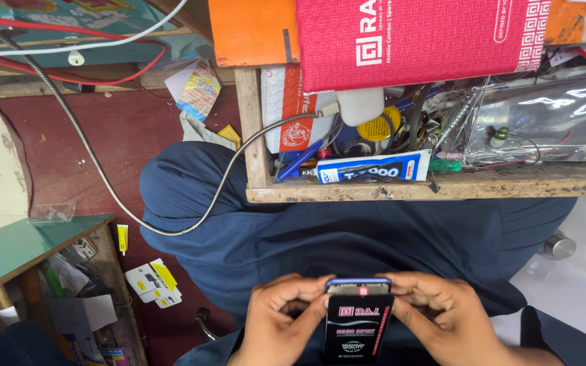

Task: The person assembles a mobile phone by fitting a plastic frame onto the chassis, pressing a screen panel onto the front, and checking the internal components and battery before closing the casing.

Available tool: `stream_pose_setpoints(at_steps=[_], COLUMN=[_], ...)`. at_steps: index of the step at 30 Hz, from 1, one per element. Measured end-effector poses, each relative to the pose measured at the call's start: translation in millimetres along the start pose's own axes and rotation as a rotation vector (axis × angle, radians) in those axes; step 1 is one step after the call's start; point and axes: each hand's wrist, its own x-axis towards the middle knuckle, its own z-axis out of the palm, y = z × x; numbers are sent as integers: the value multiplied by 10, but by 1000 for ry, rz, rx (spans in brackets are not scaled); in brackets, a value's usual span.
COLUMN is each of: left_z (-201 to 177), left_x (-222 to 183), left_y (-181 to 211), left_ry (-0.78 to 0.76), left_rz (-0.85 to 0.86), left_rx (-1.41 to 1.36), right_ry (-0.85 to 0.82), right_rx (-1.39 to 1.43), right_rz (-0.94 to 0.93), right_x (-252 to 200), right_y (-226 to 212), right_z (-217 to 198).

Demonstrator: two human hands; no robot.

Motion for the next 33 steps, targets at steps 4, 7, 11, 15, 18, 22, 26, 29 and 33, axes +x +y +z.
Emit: stream_pose_setpoints(at_steps=[4,7,11,15,18,22,26,29,33], left_z=[-32,-38,30,37,28,-34,-6,4,-27], left_x=[-86,-200,-289,-291,-293,-375,-422,-415,-335], left_y=[-94,-158,-294,-386,-439,-521,-597,-589,-404], left_ry=[-5,15,106,117,89,11,49,60,7], left_rz=[-130,-237,-99,-66,-104,-135,-167,-207,-173], left_rx=[-151,-157,-106,-70,-132,-161,-120,-32,-2], right_ry=[-41,-101,-65,-15,-16,-119,-85,-128,-142], right_rx=[34,5,-166,-209,-118,-66,-199,-136,-130], right_rz=[82,25,-9,15,24,106,213,6,-33], right_x=[-51,-128,-189,-164,-168,-204,-218,-198,-194], right_y=[180,306,332,334,325,351,464,478,447], right_z=[7,55,71,76,92,20,48,30,30])
